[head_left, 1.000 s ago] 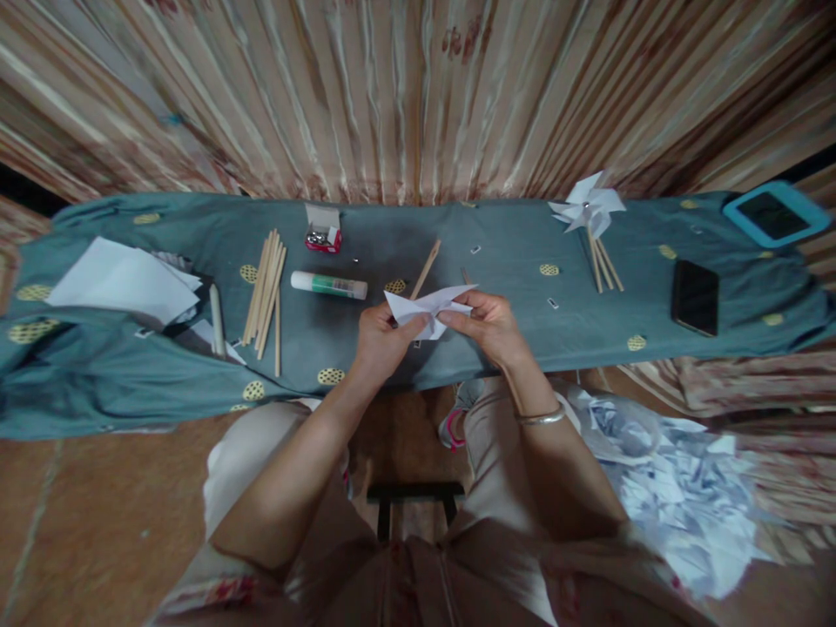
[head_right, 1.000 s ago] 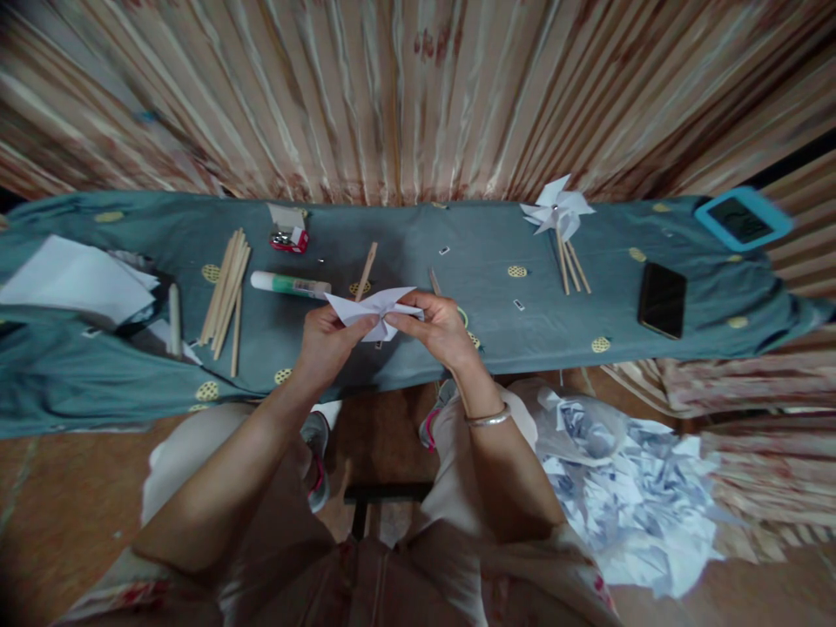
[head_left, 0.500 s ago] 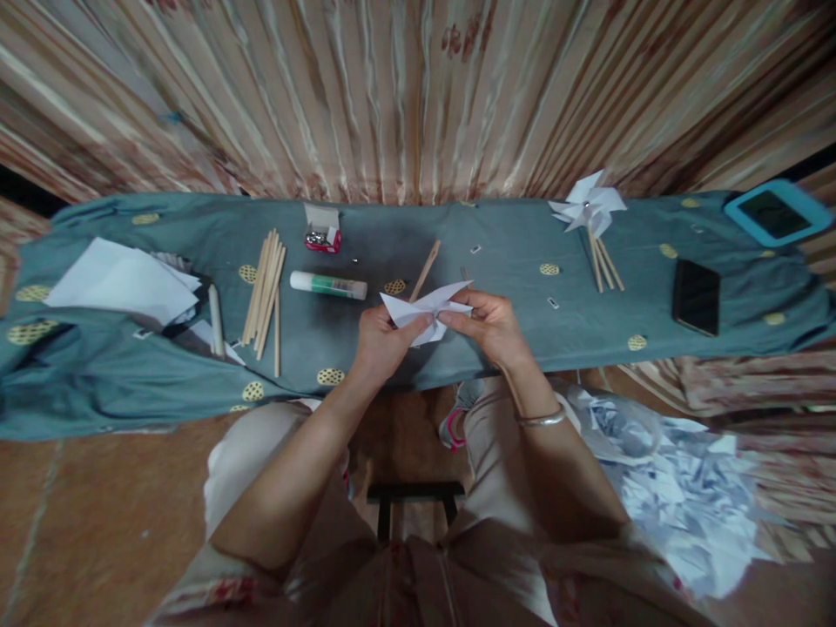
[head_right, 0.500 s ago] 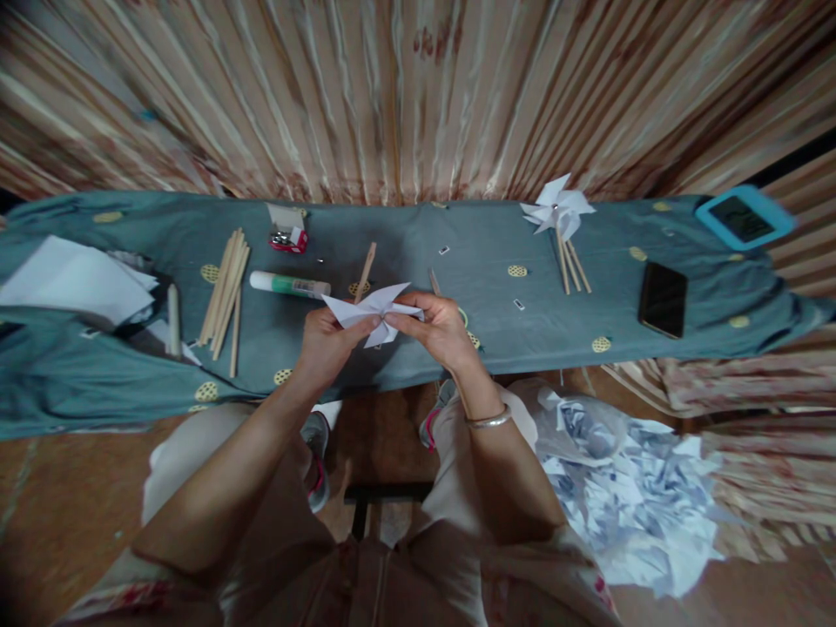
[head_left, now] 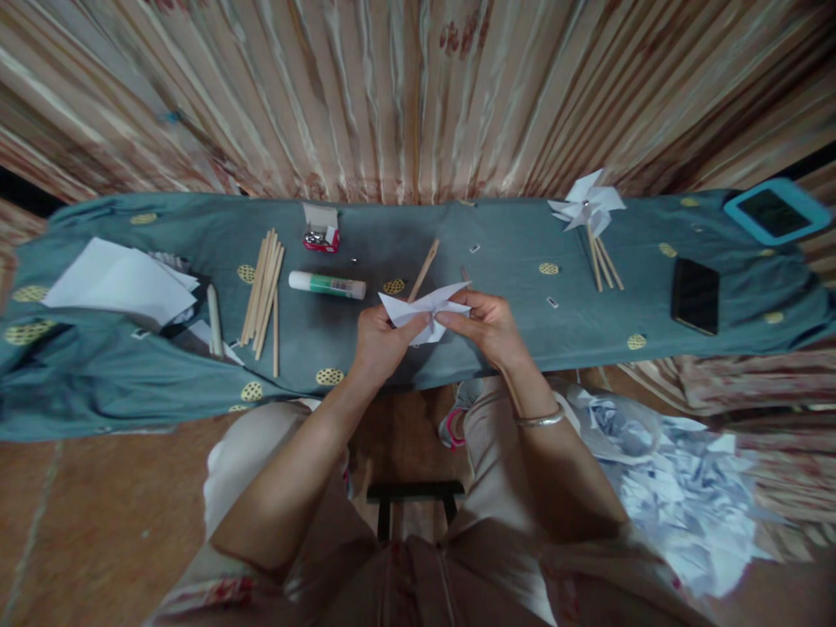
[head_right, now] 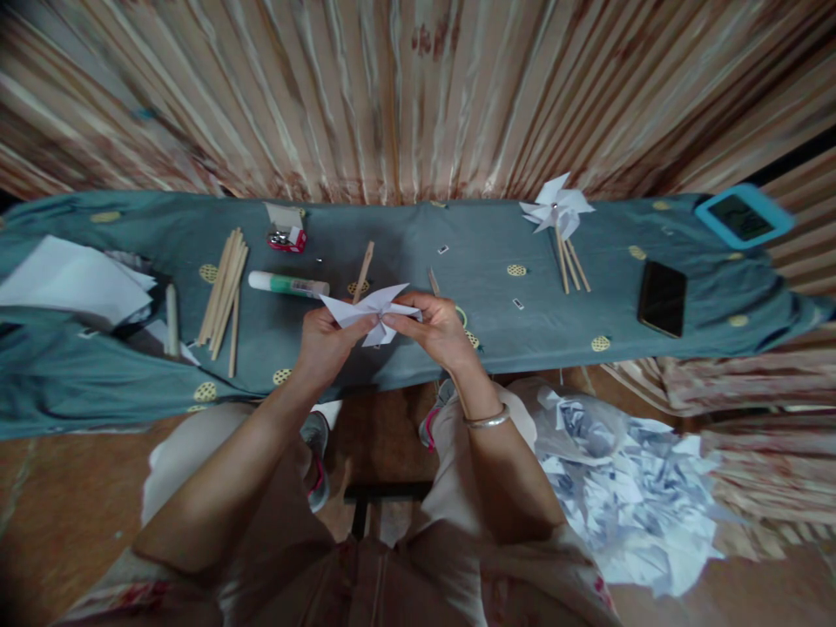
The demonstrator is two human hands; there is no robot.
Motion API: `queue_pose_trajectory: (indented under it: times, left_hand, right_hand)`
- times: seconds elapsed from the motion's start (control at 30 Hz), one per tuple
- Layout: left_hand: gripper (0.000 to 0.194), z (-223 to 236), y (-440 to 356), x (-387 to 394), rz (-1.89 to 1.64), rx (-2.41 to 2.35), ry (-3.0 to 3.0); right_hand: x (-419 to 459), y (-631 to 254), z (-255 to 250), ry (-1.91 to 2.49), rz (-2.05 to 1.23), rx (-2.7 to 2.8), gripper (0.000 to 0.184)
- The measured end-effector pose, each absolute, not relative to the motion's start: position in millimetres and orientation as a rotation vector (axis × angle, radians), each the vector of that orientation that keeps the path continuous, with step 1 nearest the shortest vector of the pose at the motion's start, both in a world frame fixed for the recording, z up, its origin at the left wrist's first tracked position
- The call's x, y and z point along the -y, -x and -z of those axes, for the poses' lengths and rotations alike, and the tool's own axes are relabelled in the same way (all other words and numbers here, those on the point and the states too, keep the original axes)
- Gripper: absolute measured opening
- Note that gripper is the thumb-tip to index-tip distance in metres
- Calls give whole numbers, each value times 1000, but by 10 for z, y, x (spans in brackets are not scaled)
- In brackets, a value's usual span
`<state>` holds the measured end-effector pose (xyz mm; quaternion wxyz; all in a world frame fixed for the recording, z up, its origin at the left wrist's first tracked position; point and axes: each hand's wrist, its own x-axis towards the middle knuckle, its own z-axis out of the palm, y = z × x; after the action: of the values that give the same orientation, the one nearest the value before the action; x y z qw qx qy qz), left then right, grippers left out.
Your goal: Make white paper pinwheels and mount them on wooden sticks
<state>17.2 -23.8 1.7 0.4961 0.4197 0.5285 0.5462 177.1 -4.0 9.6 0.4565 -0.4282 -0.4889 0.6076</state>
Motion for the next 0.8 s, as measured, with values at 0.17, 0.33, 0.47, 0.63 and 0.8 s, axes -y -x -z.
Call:
queue_pose_trajectory:
  times: [0.17,0.33,0.47,0.63,0.8]
  left_hand:
    - [23,-72,-178,250,-1303,-1241,-994]
    - [23,-103,-179,249,-1315,-1240,-979]
    - [23,-112,-176,247,-1321,-1252,-991]
    - [24,-82,-169,245,-1315,-1259,-1011]
    - [21,-52,-161,241,-1314,-1276,-1037]
  right_hand:
    - [42,-1784,-73,1059,-1498,1222,35]
    - [38,-1788,-69,1076,-1497,1225,36]
    - [39,-1780,-88,1071,-1507,1216,39]
    - [47,-1772,-112,1083,-1518,1204,39]
    - [50,-1758,-132,1083,-1545,1167,39]
